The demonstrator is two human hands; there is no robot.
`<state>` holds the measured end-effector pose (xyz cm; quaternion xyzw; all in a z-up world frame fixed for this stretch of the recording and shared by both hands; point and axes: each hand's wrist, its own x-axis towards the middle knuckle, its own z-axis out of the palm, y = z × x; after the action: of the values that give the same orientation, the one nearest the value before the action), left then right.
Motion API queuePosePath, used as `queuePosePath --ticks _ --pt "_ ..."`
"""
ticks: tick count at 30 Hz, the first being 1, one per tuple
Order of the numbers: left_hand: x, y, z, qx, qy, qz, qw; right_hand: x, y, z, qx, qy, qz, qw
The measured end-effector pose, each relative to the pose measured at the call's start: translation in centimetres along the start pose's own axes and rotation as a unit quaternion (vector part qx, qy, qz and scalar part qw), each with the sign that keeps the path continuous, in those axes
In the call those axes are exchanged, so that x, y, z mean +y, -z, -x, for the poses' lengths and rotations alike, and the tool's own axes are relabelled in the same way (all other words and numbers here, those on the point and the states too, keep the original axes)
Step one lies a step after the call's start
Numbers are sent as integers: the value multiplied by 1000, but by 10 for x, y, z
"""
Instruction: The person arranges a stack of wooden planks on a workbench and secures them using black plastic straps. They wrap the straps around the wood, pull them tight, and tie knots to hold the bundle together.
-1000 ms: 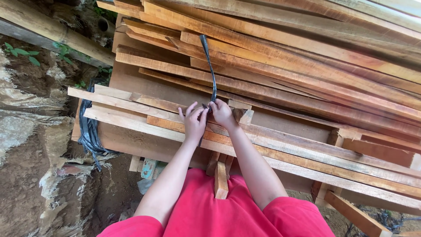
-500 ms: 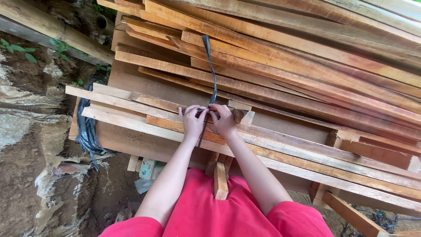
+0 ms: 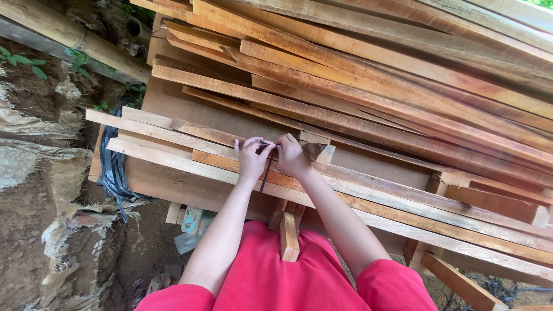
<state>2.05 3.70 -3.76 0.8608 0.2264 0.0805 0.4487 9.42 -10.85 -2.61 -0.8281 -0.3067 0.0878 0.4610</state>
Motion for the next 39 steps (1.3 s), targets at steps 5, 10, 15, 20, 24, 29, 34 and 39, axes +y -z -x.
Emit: queuePosePath --ticks 5,10,15,20,24,29,34,39 --pt "1 1 -5 -5 22 -9 1000 -9 10 0 8 -102 -67 993" --pt "4 1 -3 -13 30 -12 999 5 -2 4 9 -192 -174 966" --pt "3 5 -5 -35 38 -24 998 32 -19 7 -43 -239 -198 950" --pt "18 14 -4 -52 38 -21 998 14 -4 6 -97 -204 -85 970" --pt "47 33 -7 -49 47 -4 998 4 -8 6 -17 -187 -57 980" --pt "57 35 -5 -46 53 9 997 24 -22 19 49 -156 -37 986" --pt "59 29 -2 -41 41 1 998 23 -15 18 15 -213 -62 975" --pt "62 32 -3 -22 46 4 999 21 -13 13 -22 -282 -172 944"
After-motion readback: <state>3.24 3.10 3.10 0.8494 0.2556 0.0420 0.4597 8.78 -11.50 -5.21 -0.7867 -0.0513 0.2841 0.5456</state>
